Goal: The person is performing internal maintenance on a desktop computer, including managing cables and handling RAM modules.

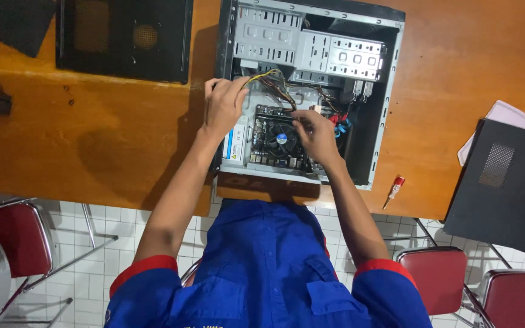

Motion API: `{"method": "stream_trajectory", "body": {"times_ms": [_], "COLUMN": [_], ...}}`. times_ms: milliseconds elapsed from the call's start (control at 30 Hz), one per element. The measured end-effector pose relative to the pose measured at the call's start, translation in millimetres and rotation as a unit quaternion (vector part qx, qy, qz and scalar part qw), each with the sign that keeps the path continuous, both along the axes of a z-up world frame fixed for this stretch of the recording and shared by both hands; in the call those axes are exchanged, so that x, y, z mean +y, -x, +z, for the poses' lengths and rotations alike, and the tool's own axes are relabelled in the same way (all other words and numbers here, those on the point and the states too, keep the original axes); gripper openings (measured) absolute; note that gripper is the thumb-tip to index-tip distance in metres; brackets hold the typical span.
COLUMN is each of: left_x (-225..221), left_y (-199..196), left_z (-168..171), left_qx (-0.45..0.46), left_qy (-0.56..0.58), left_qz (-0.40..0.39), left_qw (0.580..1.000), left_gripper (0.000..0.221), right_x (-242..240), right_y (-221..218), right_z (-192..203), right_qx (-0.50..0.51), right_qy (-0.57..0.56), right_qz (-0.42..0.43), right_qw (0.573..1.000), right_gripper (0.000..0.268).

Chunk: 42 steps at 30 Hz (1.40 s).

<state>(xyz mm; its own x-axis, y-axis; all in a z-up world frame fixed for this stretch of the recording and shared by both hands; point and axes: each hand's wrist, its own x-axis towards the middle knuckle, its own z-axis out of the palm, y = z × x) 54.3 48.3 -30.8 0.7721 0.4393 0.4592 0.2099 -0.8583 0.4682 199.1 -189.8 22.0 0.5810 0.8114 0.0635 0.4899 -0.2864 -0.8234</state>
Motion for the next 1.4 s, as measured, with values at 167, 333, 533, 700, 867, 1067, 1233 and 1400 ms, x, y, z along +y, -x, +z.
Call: {"method": "stream_trajectory", "body": {"times_ms": [167,333,533,700,867,1067,1233,1400], "left_x": [-13.9,-19.3,-18.1,-15.1,-15.4,-19.0,-20.1,-19.4], "left_y": [-5.2,-9.0,-10.4,-8.6,-8.5,-10.3,-11.9,-12.5], "left_z": [24.8,37.7,36.5,20.8,7.1,10.0,20.4,18.9], "left_qx": [0.127,0.202,0.296,0.270,0.262,0.247,0.220,0.220], "left_qy": [-0.109,-0.118,-0.120,-0.126,-0.135,-0.134,-0.140,-0.130], "left_qz": [-0.015,-0.022,-0.019,-0.041,-0.033,-0.016,-0.009,-0.009], "left_qw": [0.986,0.972,0.947,0.954,0.955,0.959,0.965,0.967], "left_gripper": [0.027,0.049,0.070,0.069,0.069,0.063,0.057,0.059], "right_x": [23.0,33.0,28.0,32.9,47.1,49.7,45.3,46.7], "right_y": [0.7,-8.2,-14.2,-15.5,-5.2,-11.3,-9.3,-8.8], "right_z": [-9.8,-16.4,-16.4,-43.5,-39.3,-40.2,-52.0,-40.0], "right_qx": [0.094,0.159,0.231,0.268,0.317,0.300,0.238,0.223], "right_qy": [0.008,0.023,0.025,0.023,0.040,0.052,0.065,0.078], "right_qz": [0.054,0.053,0.031,0.046,0.054,0.070,0.097,0.126], "right_qw": [0.994,0.986,0.972,0.962,0.946,0.950,0.964,0.963], "right_gripper": [0.012,0.016,0.029,0.016,0.016,0.027,0.023,0.016]}}
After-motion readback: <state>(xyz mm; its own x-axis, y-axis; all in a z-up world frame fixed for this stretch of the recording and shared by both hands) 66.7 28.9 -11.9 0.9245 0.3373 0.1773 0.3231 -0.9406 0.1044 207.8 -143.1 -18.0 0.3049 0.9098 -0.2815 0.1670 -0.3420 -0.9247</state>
